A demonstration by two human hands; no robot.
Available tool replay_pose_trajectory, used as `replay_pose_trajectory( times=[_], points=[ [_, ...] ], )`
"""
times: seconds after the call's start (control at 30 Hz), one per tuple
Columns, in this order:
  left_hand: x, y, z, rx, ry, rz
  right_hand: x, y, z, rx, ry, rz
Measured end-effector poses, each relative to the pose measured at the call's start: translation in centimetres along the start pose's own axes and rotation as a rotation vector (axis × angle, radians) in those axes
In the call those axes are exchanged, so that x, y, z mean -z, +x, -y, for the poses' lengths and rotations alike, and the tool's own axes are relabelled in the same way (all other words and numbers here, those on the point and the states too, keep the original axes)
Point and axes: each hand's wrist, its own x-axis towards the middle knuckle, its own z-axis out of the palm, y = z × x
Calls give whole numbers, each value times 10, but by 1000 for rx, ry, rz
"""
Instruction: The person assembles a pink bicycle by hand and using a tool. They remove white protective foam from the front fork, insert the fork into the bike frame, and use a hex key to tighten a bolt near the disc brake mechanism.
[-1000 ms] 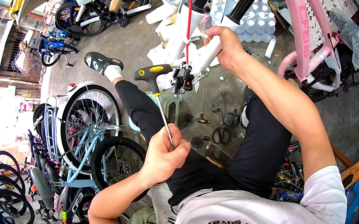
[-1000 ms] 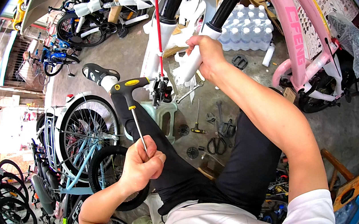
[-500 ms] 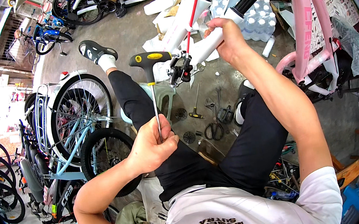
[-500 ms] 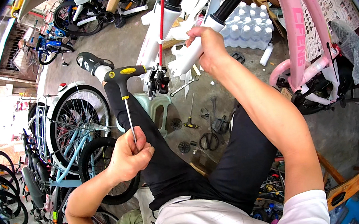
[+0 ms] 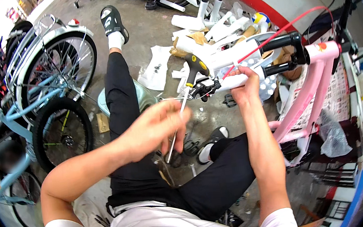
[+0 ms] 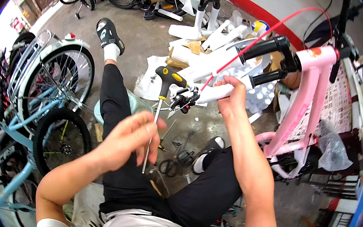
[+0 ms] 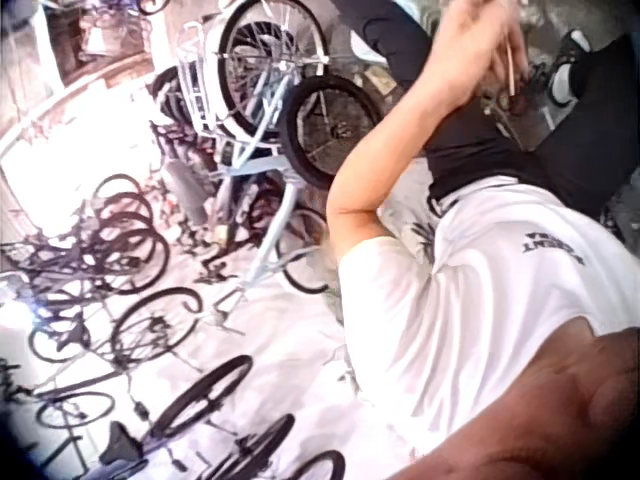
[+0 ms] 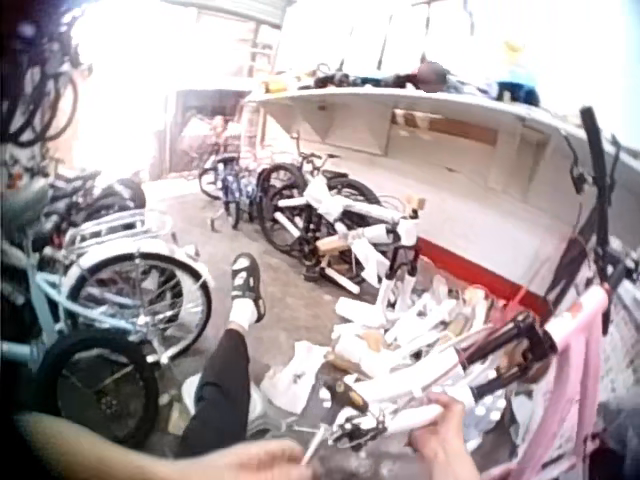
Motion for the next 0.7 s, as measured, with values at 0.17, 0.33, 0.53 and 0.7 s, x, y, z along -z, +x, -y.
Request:
replay_pose_trajectory(
  times=[0.17, 0.33, 0.53, 0.7],
  points=[
    [9, 40, -14, -94, -41, -109, 2, -2, 3, -10, -41, 36],
    [5, 43, -12, -164, -280, -81, 4, 0, 8, 2, -91, 10],
    [22, 24, 10, -206, -234, -281, -1, -3, 5, -15, -127, -40],
    [22, 24, 24, -153, -265, -259, 0, -3, 3, -16, -106, -40]
  ],
)
